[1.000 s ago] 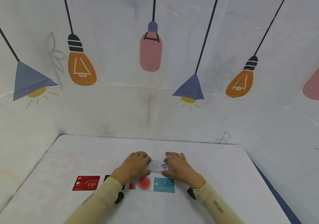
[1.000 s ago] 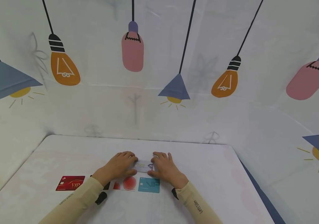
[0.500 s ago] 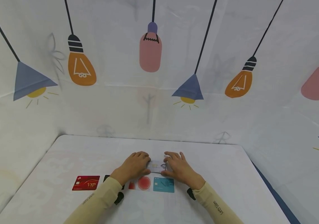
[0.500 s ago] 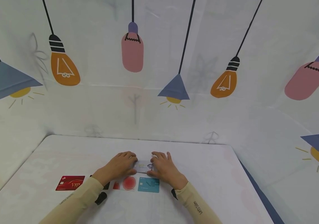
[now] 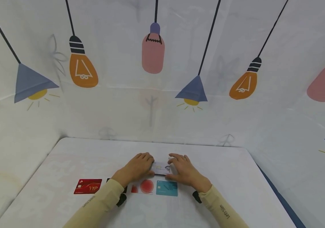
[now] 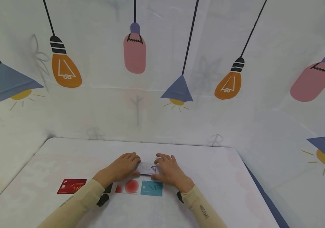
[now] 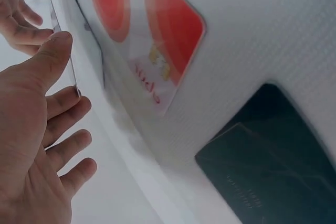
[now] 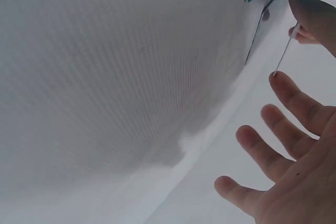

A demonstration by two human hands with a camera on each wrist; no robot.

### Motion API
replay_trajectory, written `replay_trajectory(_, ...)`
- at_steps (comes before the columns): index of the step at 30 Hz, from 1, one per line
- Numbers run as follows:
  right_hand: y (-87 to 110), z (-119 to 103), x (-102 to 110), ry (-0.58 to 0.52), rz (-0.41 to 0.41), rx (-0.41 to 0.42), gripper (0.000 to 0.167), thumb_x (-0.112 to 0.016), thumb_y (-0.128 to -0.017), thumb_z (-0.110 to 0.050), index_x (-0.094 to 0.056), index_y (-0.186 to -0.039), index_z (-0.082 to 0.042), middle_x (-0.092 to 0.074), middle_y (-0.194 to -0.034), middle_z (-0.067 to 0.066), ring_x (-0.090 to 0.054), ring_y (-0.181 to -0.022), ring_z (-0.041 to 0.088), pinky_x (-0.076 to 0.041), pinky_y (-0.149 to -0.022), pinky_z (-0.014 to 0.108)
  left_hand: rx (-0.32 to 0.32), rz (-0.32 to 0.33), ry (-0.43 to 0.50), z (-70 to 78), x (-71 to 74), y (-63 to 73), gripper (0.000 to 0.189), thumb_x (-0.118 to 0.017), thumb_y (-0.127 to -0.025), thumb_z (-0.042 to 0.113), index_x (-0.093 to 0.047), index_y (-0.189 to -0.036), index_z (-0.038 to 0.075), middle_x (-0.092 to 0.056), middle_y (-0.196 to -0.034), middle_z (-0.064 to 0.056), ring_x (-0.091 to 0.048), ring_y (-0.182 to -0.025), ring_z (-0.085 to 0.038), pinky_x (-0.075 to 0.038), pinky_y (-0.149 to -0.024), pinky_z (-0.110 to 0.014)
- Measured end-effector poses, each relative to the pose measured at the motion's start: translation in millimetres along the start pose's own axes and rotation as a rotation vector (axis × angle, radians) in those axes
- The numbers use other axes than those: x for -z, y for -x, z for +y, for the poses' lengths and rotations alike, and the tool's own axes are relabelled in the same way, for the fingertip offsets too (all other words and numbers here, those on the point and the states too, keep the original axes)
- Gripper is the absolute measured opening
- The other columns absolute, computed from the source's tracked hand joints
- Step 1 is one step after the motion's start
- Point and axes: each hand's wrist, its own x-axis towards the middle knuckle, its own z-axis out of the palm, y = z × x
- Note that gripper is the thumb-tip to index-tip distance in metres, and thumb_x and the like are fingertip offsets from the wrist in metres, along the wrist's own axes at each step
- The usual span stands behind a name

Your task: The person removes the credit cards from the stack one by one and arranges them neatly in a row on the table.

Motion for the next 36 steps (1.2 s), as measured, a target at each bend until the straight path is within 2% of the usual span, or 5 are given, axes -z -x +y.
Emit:
replay_trajectory(8, -1.0, 4.4, 13.5, -0.022, 0.094, 0.055, 0.054, -0.083, -0.083, -0.043, -0.064, -0.120, -0.009, -0.049, -0.149, 0.012, -0.044, -0.138, 0.029, -0.030, -0.113, 0.062, -0.009, 0.044, -0.018, -0.2, 18.0, -3.8, 0.056, -0.073, -0.092, 0.047, -0.062, -0.127, 0.004, -0.062, -0.127, -0.008, -0.056, -0.123, -0.025, -0.045, -0.109, -0.043)
replay_trajectory(13, -0.4, 5.6, 19.9, -0.009, 0.125, 0.082, 0.054, -0.083, -0.083, -0.045, -0.065, -0.119, -0.009, -0.050, -0.148, 0.012, -0.047, -0.135, 0.030, -0.033, -0.113, 0.057, 0.013, 0.035, 0.057, -1.2, 23.8, -4.8, 0.055, -0.070, -0.094, 0.047, -0.062, -0.129, 0.006, -0.061, -0.129, -0.008, -0.055, -0.125, -0.026, -0.043, -0.110, -0.045)
replay_trajectory(21, 3.7, 4.0, 17.0, -0.025, 0.094, 0.036, 0.051, -0.083, -0.083, -0.045, -0.066, -0.118, -0.012, -0.050, -0.149, 0.009, -0.047, -0.134, 0.029, -0.034, -0.113, 0.055, 0.048, 0.001, 0.109, -0.7, 20.7, -0.2, 0.057, -0.073, -0.092, 0.048, -0.061, -0.132, 0.010, -0.061, -0.132, -0.006, -0.054, -0.126, -0.026, -0.042, -0.111, -0.047)
replay_trajectory(28, 12.1, 3.3, 11.0, -0.067, 0.027, -0.015, 0.049, -0.082, -0.082, -0.049, -0.067, -0.117, -0.017, -0.050, -0.149, 0.005, -0.047, -0.133, 0.032, -0.037, -0.112, 0.053, 0.046, -0.035, 0.154, 2.5, 18.7, 1.4, 0.052, -0.074, -0.089, 0.053, -0.066, -0.123, 0.015, -0.060, -0.133, -0.004, -0.052, -0.129, -0.026, -0.039, -0.113, -0.047)
replay_trajectory(36, 22.4, 7.1, 12.3, -0.118, -0.044, -0.005, 0.048, -0.080, -0.083, -0.052, -0.066, -0.119, -0.023, -0.049, -0.149, 0.006, -0.045, -0.136, 0.034, -0.037, -0.112, 0.056, 0.034, -0.070, 0.238, 8.7, 17.7, 3.2, 0.049, -0.072, -0.087, 0.059, -0.070, -0.116, 0.020, -0.059, -0.136, -0.002, -0.050, -0.131, -0.027, -0.036, -0.115, -0.049)
